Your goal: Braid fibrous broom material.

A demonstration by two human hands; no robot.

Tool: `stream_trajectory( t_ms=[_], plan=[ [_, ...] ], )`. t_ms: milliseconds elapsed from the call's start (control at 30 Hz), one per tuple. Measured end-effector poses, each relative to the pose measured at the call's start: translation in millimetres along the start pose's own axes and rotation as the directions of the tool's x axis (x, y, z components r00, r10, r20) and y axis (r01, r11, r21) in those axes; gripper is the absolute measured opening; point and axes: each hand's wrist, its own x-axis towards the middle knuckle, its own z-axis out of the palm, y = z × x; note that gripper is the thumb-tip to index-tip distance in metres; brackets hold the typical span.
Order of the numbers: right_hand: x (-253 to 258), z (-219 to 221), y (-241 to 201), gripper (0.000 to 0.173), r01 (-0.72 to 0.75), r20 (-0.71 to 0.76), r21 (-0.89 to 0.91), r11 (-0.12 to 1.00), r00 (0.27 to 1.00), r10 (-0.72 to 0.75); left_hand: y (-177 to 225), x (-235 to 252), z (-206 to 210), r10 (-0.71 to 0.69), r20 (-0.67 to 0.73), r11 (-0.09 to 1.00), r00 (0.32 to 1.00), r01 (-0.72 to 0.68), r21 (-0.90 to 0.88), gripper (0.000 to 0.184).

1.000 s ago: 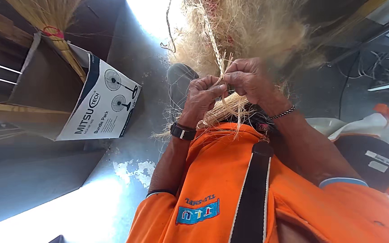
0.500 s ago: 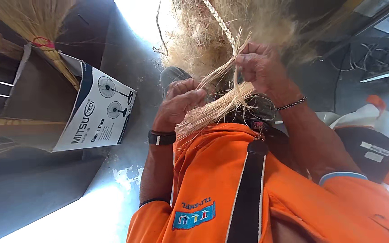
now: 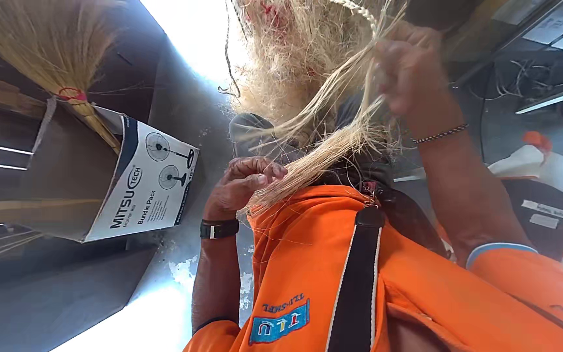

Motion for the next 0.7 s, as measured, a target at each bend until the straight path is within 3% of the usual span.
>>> stream_trajectory(
  t_ms=[200, 433, 533, 633, 700],
  plan=[
    [8.1, -16.4, -1.6, 0.017, 0.023, -0.064, -0.033, 0.999, 0.998, -0.025, -3.2, -14.4, -1.8, 0.003, 0.01, 0.995, 1.0, -0.002, -0.096, 0.034],
    [19.3, -37.9, -7.4, 0.017, 0.031, -0.146, -0.059, 0.998, 0.989, -0.039, -7.8, -52.8, -12.5, -0.12, 0.142, 0.972, 0.983, 0.145, -0.185, 0.045],
    [24.1, -48.0, -3.2, 0.015, 0.024, -0.187, -0.069, 0.997, 0.982, -0.037, -1.1, -82.7, -19.2, -0.113, 0.042, 0.983, 0.993, 0.118, -0.141, 0.047],
    [23.9, -50.0, -2.3, 0.014, 0.012, -0.206, -0.072, 0.997, 0.978, -0.026, 11.4, -112.6, -35.2, -0.073, -0.094, 0.997, 0.993, 0.076, 0.023, 0.052],
    [23.0, -48.1, -0.9, 0.012, 0.005, -0.207, -0.077, 0.997, 0.978, -0.02, 28.9, -125.4, -39.6, -0.08, -0.315, 0.986, 0.946, 0.121, 0.115, 0.051]
  ],
)
